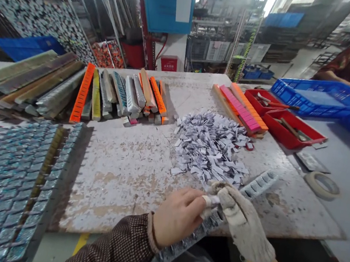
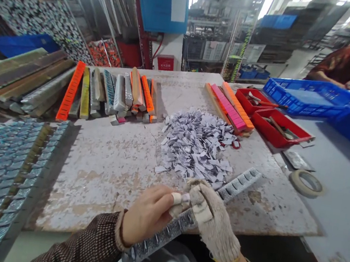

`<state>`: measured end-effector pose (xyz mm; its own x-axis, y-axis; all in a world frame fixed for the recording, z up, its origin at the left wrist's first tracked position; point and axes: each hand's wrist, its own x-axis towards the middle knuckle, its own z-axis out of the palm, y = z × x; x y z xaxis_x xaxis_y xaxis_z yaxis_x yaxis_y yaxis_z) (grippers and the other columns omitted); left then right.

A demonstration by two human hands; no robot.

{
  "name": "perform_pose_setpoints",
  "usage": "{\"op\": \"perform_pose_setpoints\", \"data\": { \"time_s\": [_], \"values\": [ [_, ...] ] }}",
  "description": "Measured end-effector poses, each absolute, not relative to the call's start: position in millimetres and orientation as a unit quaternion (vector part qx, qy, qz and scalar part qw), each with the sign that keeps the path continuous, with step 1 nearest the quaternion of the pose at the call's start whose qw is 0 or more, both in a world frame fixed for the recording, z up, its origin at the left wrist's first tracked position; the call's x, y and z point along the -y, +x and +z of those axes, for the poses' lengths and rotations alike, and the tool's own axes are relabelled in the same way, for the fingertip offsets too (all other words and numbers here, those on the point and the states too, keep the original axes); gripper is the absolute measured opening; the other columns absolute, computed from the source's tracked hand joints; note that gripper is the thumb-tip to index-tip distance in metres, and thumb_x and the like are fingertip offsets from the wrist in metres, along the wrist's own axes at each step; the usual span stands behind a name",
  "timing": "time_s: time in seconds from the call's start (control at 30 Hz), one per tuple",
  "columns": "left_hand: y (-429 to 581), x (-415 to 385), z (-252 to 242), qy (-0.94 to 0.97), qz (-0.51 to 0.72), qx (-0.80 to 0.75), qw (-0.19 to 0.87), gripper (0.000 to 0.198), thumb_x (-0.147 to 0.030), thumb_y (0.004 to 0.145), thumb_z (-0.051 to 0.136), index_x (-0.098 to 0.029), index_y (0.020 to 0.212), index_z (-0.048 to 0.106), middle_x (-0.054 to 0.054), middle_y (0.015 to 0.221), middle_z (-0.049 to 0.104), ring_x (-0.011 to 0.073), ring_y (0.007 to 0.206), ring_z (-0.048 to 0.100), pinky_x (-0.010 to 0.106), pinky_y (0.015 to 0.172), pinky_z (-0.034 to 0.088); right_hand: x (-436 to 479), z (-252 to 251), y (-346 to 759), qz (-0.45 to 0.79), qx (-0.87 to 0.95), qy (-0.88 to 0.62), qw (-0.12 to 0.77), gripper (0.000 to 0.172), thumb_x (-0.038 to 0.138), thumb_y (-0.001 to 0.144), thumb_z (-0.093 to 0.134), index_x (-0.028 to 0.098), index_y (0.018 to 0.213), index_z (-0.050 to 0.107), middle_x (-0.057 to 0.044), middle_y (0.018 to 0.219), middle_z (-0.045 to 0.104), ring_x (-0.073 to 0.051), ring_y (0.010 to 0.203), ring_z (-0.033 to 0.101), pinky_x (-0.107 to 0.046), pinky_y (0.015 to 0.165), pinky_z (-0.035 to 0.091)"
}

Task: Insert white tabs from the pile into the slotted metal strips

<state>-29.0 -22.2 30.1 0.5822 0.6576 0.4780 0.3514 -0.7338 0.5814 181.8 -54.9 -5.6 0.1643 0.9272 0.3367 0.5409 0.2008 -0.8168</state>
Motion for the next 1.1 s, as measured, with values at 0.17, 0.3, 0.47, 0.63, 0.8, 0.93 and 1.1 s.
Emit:
{"op": "perform_pose_setpoints", "data": {
  "time_s": [0.17,0.3,0.47,0.63,0.8,0.93,1.1],
  "values": [
    [-30,20,45,0.732,0.346,-0.32,0.492,0.028,-0.034,0.094,0.069,-0.018,0.115,0.06,0.005,0.097,0.071,0.0166,0.082,0.065,0.026,0.075,0.053,60,2,184,0.183,0.663,-0.526,0.501,0.027,0.039,0.101,0.059,0.027,0.124,0.065,-0.01,0.133,0.069,-0.03,0.122,0.068,-0.048,0.103,0.06],
    [-29,19,44,0.716,0.247,-0.292,0.583,0.037,-0.04,0.101,0.057,-0.017,0.073,0.053,-0.004,0.067,0.05,0.01,0.062,0.045,0.021,0.057,0.035,64,25,189,0.191,0.736,-0.439,0.478,0.024,0.023,0.099,0.06,0.029,0.122,0.063,-0.008,0.143,0.062,-0.025,0.129,0.064,-0.039,0.103,0.06],
    [-26,26,42,0.757,0.264,-0.311,0.51,0.044,-0.035,0.1,0.055,-0.019,0.064,0.036,-0.006,0.061,0.037,0.0086,0.056,0.035,0.024,0.054,0.025,78,27,194,0.226,0.715,-0.479,0.457,0.019,0.028,0.098,0.063,0.027,0.115,0.07,-0.01,0.139,0.064,-0.028,0.124,0.067,-0.037,0.098,0.062],
    [-18,42,57,0.789,0.284,-0.194,0.51,0.053,-0.055,0.105,0.042,-0.022,0.064,0.033,-0.002,0.06,0.04,0.0119,0.057,0.039,0.027,0.057,0.032,92,18,195,0.285,0.674,-0.5,0.462,0.026,0.035,0.104,0.052,0.031,0.125,0.068,-0.002,0.098,0.077,-0.019,0.071,0.075,-0.029,0.063,0.065],
    [-13,42,57,0.786,0.313,-0.219,0.486,0.058,-0.062,0.104,0.045,-0.021,0.063,0.038,-0.002,0.059,0.044,0.0119,0.055,0.042,0.026,0.055,0.034,93,24,192,0.284,0.646,-0.511,0.491,0.034,0.044,0.105,0.048,0.022,0.107,0.073,0.001,0.08,0.073,-0.016,0.065,0.073,-0.024,0.057,0.062],
    [-15,39,48,0.796,0.315,-0.348,0.381,0.059,-0.062,0.104,0.044,-0.021,0.062,0.035,-0.002,0.058,0.044,0.0125,0.056,0.041,0.027,0.054,0.028,88,25,182,0.239,0.627,-0.509,0.539,0.027,0.038,0.098,0.062,0.025,0.121,0.069,-0.011,0.13,0.069,-0.023,0.106,0.075,-0.03,0.08,0.066],
    [-14,43,45,0.863,0.268,-0.221,0.367,0.045,-0.046,0.109,0.036,-0.021,0.073,0.044,0.003,0.071,0.06,0.0152,0.066,0.053,0.027,0.064,0.04,85,13,174,0.278,0.672,-0.497,0.474,0.038,0.033,0.106,0.044,0.031,0.142,0.054,-0.01,0.109,0.077,-0.026,0.082,0.078,-0.034,0.061,0.068]
  ]
}}
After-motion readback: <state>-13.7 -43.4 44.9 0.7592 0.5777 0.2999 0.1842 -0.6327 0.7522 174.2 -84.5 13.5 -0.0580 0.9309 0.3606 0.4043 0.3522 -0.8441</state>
